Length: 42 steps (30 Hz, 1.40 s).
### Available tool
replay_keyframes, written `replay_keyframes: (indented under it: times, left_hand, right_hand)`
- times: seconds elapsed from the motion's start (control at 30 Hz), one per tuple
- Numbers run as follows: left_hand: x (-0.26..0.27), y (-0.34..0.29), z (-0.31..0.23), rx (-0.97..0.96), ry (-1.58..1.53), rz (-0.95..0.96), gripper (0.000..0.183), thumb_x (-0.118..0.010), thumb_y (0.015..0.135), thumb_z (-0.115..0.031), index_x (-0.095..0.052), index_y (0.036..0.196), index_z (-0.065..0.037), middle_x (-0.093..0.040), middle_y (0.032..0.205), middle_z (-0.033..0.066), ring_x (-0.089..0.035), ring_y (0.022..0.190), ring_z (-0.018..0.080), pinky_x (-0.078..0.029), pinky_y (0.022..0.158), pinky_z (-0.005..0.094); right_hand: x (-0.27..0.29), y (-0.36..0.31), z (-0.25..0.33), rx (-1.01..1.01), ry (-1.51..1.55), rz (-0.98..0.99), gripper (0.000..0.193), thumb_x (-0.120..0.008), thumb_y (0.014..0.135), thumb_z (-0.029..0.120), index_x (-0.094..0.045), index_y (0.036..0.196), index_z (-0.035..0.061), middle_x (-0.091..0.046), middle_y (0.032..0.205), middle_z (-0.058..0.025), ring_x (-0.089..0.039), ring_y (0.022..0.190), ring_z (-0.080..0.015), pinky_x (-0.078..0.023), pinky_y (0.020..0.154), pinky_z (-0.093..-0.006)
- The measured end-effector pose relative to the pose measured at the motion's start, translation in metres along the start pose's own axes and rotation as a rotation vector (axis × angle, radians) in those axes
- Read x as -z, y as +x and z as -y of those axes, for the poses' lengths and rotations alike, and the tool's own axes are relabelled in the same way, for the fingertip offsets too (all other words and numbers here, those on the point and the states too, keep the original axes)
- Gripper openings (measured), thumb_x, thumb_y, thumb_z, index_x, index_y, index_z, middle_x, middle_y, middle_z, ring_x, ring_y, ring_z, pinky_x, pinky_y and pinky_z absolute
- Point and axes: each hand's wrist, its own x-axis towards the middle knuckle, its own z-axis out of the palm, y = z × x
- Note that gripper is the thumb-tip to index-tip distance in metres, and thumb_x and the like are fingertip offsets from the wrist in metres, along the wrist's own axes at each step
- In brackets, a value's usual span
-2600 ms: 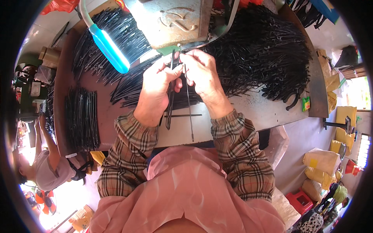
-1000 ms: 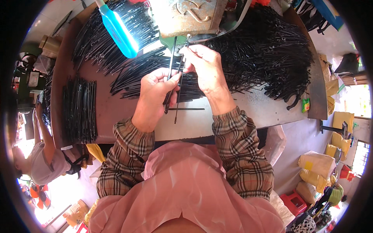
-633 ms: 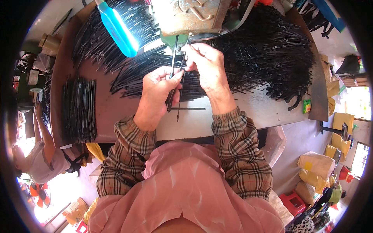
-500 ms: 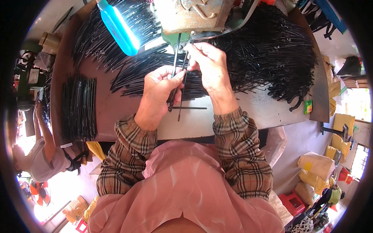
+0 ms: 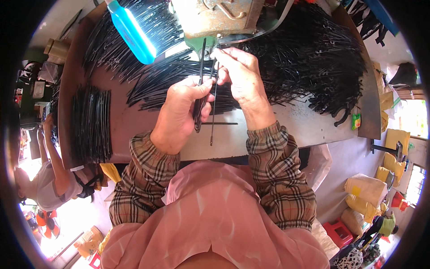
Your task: The person assembles umbrella ribs by aligning rods and wires by hand and pressing them under a machine.
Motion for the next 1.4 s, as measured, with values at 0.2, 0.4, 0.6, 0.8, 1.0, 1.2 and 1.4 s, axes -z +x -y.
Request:
replay_keyframes:
  times: [0.2, 0.4, 0.6, 0.8, 1.0, 1.2, 1.4]
  left_hand:
    - [-0.001, 0.000, 0.001, 0.027, -0.017, 0.004, 0.016, -0.059, 0.088, -0.012, -0.060, 0.098, 0.000, -0.055, 0.078, 0.0050, -0.050, 0.059, 0.0102, -0.040, 0.052, 0.0228]
    - [0.000, 0.004, 0.018, -0.150, 0.242, -0.053, 0.020, -0.053, 0.097, -0.020, -0.056, 0.108, -0.004, -0.060, 0.086, 0.0037, -0.057, 0.062, 0.0103, -0.046, 0.052, 0.0242]
    - [0.051, -0.046, 0.007, -0.464, 0.627, -0.224, 0.029, -0.046, 0.101, -0.018, -0.052, 0.125, -0.002, -0.046, 0.074, -0.0034, -0.043, 0.057, 0.0018, -0.036, 0.048, 0.0180]
    - [0.205, -0.090, 0.000, -0.706, 1.990, -1.249, 0.035, -0.061, 0.085, -0.006, -0.064, 0.120, -0.008, -0.054, 0.104, 0.0133, -0.050, 0.099, 0.0321, -0.038, 0.087, 0.0442]
    - [0.116, -0.063, 0.013, -0.958, 1.731, -0.776, 0.022, -0.067, 0.081, -0.010, -0.070, 0.103, -0.011, -0.059, 0.098, 0.0091, -0.054, 0.097, 0.0291, -0.039, 0.087, 0.0413]
    - [0.037, -0.036, 0.057, -1.093, 1.639, -0.113, 0.025, -0.071, 0.070, -0.002, -0.068, 0.094, -0.007, -0.059, 0.093, 0.0074, -0.058, 0.092, 0.0275, -0.043, 0.078, 0.0386]
    - [0.028, -0.020, 0.056, -1.071, 1.541, -0.063, 0.024, -0.071, 0.068, 0.003, -0.068, 0.091, -0.005, -0.061, 0.084, 0.0046, -0.058, 0.079, 0.0233, -0.043, 0.070, 0.0333]
  right_hand:
    - [0.004, -0.001, -0.001, 0.000, 0.018, 0.020, 0.017, -0.062, 0.092, 0.016, -0.064, 0.086, 0.0001, -0.055, 0.067, 0.0005, -0.051, 0.053, -0.0057, -0.042, 0.049, -0.0195]
    - [-0.005, -0.003, -0.007, 0.059, 0.022, -0.033, 0.017, -0.061, 0.093, 0.016, -0.063, 0.088, -0.0008, -0.056, 0.070, -0.0006, -0.052, 0.054, -0.0059, -0.043, 0.049, -0.0196]
    - [-0.003, -0.032, 0.012, 0.002, -0.045, 0.116, 0.021, -0.058, 0.095, 0.016, -0.062, 0.105, -0.0028, -0.060, 0.078, -0.0052, -0.050, 0.052, -0.0059, -0.041, 0.046, -0.0198]
    - [0.022, -0.070, 0.020, 0.082, -0.458, 0.042, 0.012, -0.065, 0.092, 0.013, -0.064, 0.095, 0.0016, -0.061, 0.077, -0.0012, -0.046, 0.055, -0.0009, -0.038, 0.050, -0.0154]
    - [0.032, -0.104, 0.009, 0.265, -1.024, 0.204, 0.013, -0.072, 0.078, 0.013, -0.063, 0.086, 0.0070, -0.059, 0.076, -0.0037, -0.059, 0.065, -0.0188, -0.046, 0.058, -0.0309]
    - [0.023, -0.107, -0.003, 0.373, -1.192, 0.186, 0.013, -0.067, 0.082, 0.018, -0.058, 0.080, 0.0084, -0.053, 0.079, -0.0058, -0.060, 0.071, -0.0265, -0.048, 0.061, -0.0376]
    - [0.048, -0.097, 0.018, 0.387, -0.986, -0.007, 0.017, -0.073, 0.079, 0.021, -0.064, 0.087, 0.0088, -0.060, 0.082, -0.0059, -0.063, 0.070, -0.0241, -0.049, 0.059, -0.0339]
